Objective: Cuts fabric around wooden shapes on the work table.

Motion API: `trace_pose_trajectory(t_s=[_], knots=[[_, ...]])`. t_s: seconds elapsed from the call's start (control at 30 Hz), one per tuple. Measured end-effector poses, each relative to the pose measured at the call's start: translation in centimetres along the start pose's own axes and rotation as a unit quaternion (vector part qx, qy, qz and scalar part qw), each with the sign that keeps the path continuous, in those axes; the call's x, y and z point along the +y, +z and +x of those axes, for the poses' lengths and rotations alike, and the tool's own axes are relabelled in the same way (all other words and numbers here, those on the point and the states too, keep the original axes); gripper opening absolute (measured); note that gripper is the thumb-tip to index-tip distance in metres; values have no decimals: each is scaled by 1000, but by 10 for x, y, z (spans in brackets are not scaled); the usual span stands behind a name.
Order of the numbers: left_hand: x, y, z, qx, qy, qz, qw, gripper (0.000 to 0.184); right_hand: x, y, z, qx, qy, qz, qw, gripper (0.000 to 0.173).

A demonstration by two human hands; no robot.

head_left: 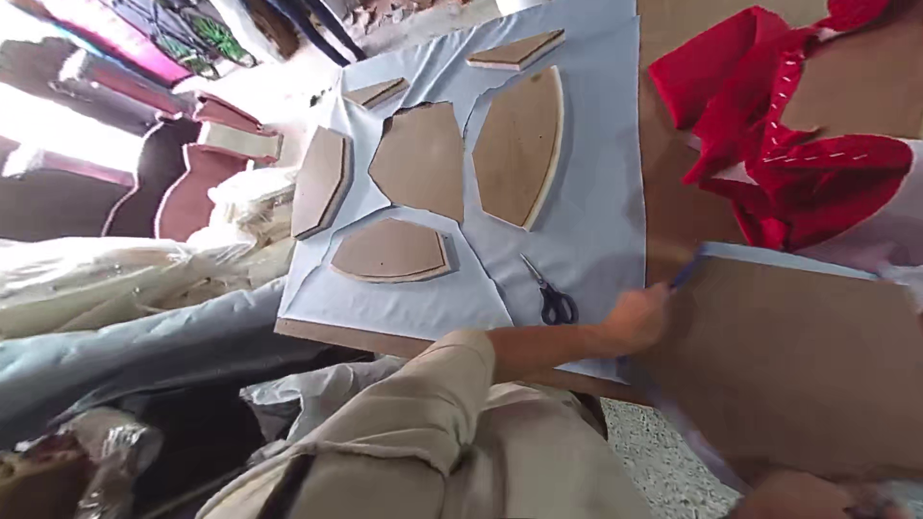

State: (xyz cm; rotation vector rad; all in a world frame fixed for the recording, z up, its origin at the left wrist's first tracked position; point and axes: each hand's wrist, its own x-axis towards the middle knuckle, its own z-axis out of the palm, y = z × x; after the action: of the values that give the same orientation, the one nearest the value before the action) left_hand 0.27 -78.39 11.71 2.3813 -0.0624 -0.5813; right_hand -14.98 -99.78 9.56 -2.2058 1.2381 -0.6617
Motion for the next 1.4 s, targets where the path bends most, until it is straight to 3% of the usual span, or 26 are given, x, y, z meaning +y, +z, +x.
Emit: trace_pose_trajectory(t_s=[0.07, 0.13, 0.3, 0.4, 0.53, 0.67, 0.73, 0.77, 0.83, 0.87, 0.9, 0.97, 1.03, 1.17, 1.27, 1.33, 1.37, 1.4], knots=[[-64, -41, -46, 8, -51, 34, 998, 40, -25, 13, -51, -40, -83, 3, 996, 33], [-121, -72, -87, 58, -115, -5, 992, 40, -48, 37, -91, -82, -179, 21, 980, 27], [-201, -106, -126, 201, -165, -82, 962, 46, -106, 84, -139, -132, -299, 89, 941, 21], [-232, -116, -120, 173, -175, -83, 966, 48, -112, 104, -146, -167, -331, 52, 927, 24], [-262, -125, -145, 148, -83, -93, 981, 55, -128, 89, -148, -202, -360, -12, 911, 37], [-311, -130, -210, 65, -42, -106, 991, 41, -127, 64, -195, -309, -470, -25, 826, 34], [-341, -113, -244, 45, -51, -105, 992, 40, -108, 53, -215, -386, -399, -87, 827, 49], [-357, -108, -255, 52, -58, -109, 991, 40, -101, 55, -222, -411, -310, -101, 851, 56], [-381, -92, -273, 85, -73, -180, 977, 38, -89, 60, -225, -452, -37, -57, 889, 69], [-388, -86, -275, 99, -81, -245, 961, 36, -86, 65, -221, -459, 108, 11, 882, 74], [-389, -81, -272, 99, -91, -318, 939, 36, -81, 70, -214, -444, 210, 76, 868, 79], [-378, -78, -246, 76, -101, -412, 902, 42, -79, 83, -196, -405, 283, 172, 852, 82], [-360, -80, -201, 63, -120, -391, 911, 53, -88, 98, -181, -410, 285, 186, 846, 79], [-327, -77, -128, 58, -179, -267, 945, 49, -113, 120, -158, -414, 271, 214, 842, 56], [-310, -69, -108, 55, -170, -337, 924, 45, -106, 123, -142, -402, 156, 299, 851, 38], [-286, -77, -105, 49, -151, -392, 906, 44, -89, 102, -150, -356, -25, 217, 909, 32], [-272, -83, -103, 49, -142, -411, 899, 43, -80, 84, -161, -361, -135, 150, 910, 35], [-260, -88, -104, 49, -133, -427, 893, 42, -70, 68, -178, -398, -240, 96, 880, 36]])
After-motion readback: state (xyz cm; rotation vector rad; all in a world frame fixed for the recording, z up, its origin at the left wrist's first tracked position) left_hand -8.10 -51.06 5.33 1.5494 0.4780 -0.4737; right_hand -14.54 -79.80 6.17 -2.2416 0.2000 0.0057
